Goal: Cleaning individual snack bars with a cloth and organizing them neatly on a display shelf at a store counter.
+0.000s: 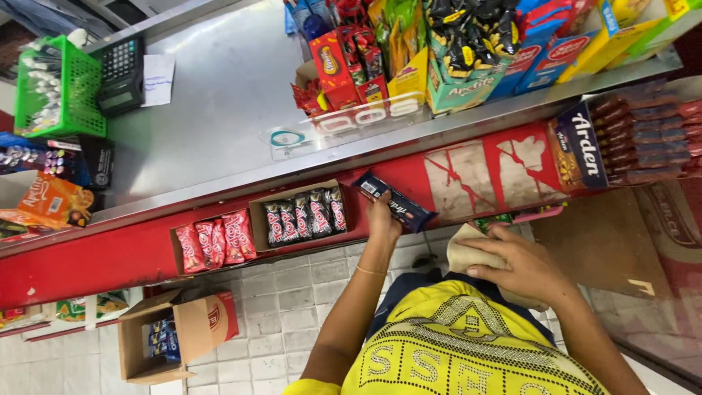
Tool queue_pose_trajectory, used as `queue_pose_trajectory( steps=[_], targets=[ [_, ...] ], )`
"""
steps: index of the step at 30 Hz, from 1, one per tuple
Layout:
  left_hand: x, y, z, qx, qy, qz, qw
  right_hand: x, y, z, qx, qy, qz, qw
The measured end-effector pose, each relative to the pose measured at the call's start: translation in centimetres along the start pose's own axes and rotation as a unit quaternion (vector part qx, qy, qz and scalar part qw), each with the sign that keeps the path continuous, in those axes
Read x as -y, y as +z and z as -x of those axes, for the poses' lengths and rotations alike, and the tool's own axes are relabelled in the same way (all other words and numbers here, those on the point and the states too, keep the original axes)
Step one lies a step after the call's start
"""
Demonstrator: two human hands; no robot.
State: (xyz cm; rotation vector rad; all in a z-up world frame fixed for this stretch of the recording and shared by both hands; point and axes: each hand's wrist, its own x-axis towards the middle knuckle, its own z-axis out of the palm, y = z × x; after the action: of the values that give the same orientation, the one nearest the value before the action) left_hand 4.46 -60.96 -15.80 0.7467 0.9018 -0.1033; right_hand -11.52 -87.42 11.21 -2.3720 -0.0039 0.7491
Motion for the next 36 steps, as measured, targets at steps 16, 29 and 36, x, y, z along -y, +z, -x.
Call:
queue_pose_trajectory(
  steps=[16, 29, 36],
  targets=[
    [-4.2, 4.1, 11.8, -0.115, 0.490, -0.647, 0.573, -16.6, -4.7, 2.8, -0.187, 0.077, -0.070, 0.977],
    [17.0, 23.1, 10.0, 0.374, 0.324, -0.468, 0.732, -25.9, -0.9, -3.4, -0.368, -0.113, -0.152, 0.910],
    [19.5, 27.3, 8.8, 0.405, 0.340, -0.415, 0.740, -23.1, -2.1, -2.2, -0.264, 0.062, -0.175, 0.947]
  ],
)
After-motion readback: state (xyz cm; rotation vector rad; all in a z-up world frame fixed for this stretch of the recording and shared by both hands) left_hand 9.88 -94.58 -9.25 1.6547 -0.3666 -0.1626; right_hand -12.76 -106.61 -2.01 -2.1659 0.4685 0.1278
